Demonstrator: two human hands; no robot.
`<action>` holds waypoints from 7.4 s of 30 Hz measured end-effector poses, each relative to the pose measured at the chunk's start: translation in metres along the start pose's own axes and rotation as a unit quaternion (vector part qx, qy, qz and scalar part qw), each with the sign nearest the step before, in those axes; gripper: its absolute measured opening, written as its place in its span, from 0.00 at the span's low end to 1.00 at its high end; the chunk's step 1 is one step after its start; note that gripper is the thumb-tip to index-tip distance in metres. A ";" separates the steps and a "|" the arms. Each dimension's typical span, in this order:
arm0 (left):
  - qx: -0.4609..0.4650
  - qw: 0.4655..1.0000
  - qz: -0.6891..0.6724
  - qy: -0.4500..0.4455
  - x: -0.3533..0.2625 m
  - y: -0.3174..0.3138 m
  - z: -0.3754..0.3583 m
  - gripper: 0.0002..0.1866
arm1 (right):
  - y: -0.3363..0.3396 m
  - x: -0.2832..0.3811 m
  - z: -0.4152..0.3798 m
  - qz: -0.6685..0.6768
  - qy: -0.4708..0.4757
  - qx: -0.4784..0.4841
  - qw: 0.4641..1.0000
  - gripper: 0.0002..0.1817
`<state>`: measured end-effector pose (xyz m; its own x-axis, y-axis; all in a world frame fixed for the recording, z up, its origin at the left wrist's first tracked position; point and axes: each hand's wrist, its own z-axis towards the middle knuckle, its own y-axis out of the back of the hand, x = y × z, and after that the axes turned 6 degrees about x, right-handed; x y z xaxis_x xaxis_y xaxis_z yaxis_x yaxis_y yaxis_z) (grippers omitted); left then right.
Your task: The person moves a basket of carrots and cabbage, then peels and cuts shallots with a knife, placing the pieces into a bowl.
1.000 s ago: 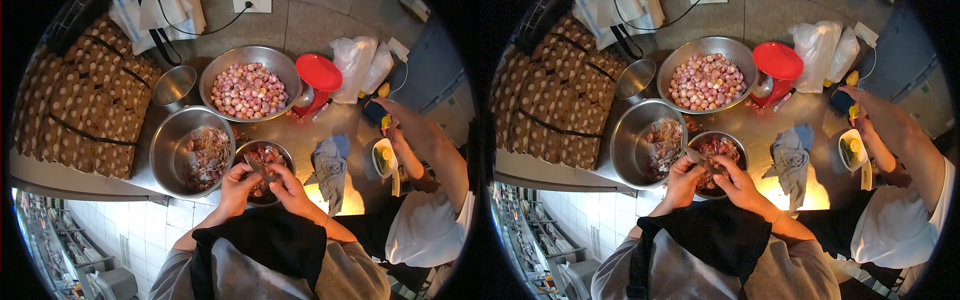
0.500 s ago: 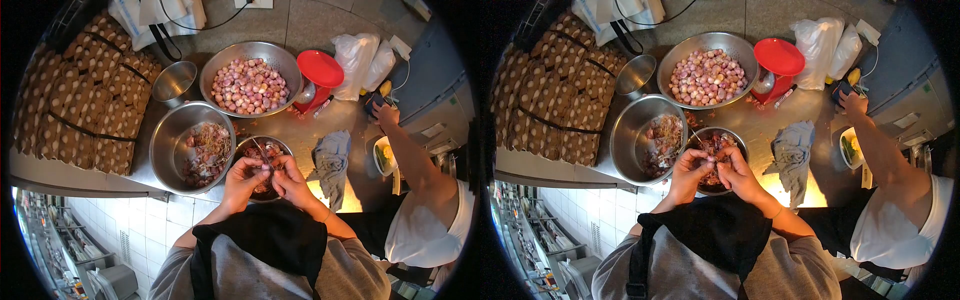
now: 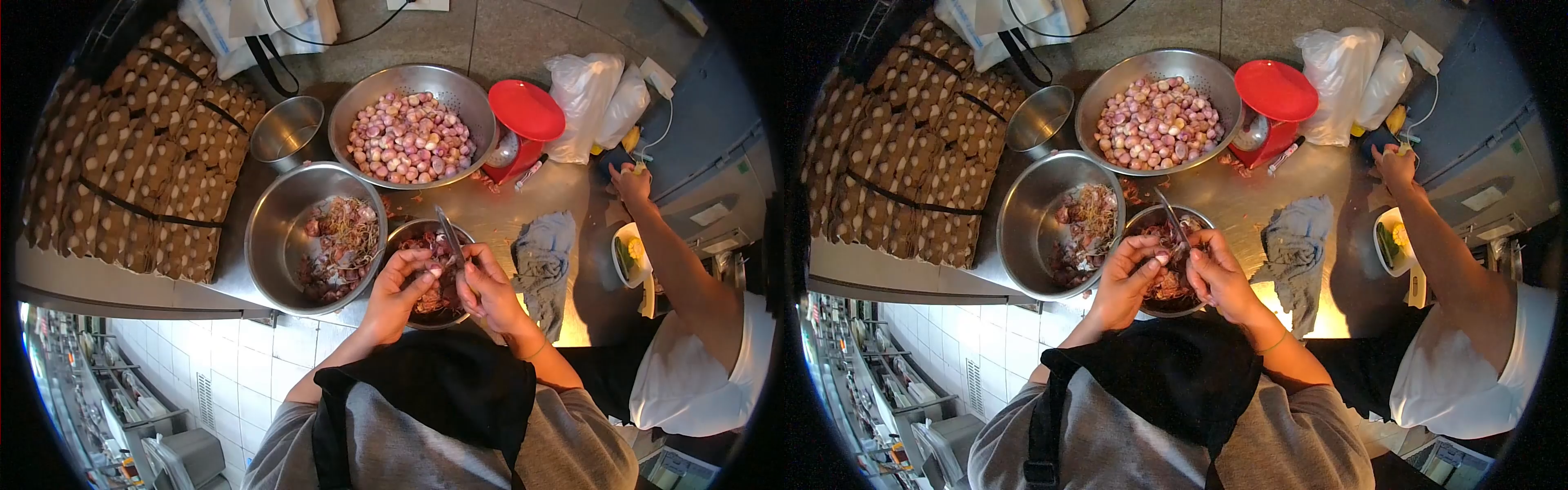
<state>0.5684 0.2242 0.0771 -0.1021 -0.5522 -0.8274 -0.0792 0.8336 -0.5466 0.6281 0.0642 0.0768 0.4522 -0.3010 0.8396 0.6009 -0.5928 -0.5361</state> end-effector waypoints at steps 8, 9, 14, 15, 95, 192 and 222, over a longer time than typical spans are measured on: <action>0.012 0.995 -0.095 0.016 0.000 0.006 0.000 0.09 | -0.009 0.005 -0.007 -0.062 -0.023 0.007 0.998 0.25; 0.014 0.995 -0.096 0.004 0.003 0.009 0.001 0.09 | -0.010 0.004 -0.009 -0.050 -0.038 0.019 0.998 0.25; 0.003 0.995 -0.096 -0.031 0.005 0.010 0.003 0.07 | -0.021 0.000 -0.013 -0.056 -0.053 0.049 0.996 0.26; -0.006 0.994 -0.100 -0.032 0.003 0.007 0.004 0.08 | -0.020 -0.002 -0.012 -0.047 -0.049 0.051 0.996 0.26; -0.029 0.990 0.046 -0.131 0.006 0.006 0.004 0.18 | -0.021 -0.008 -0.011 -0.143 0.009 0.016 0.990 0.22; -0.027 0.994 -0.093 -0.042 0.007 0.010 0.002 0.11 | -0.019 -0.012 -0.011 -0.313 0.073 0.005 0.947 0.22; -0.019 0.996 -0.070 -0.052 0.003 0.006 0.002 0.10 | -0.011 -0.006 -0.009 -0.180 0.000 -0.012 0.984 0.22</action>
<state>0.5698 0.2279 0.0712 0.0147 -0.6568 -0.7540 -0.1235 0.7471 -0.6532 0.6124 0.0657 0.0784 0.2133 -0.0686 0.9746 0.7063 -0.6784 -0.2023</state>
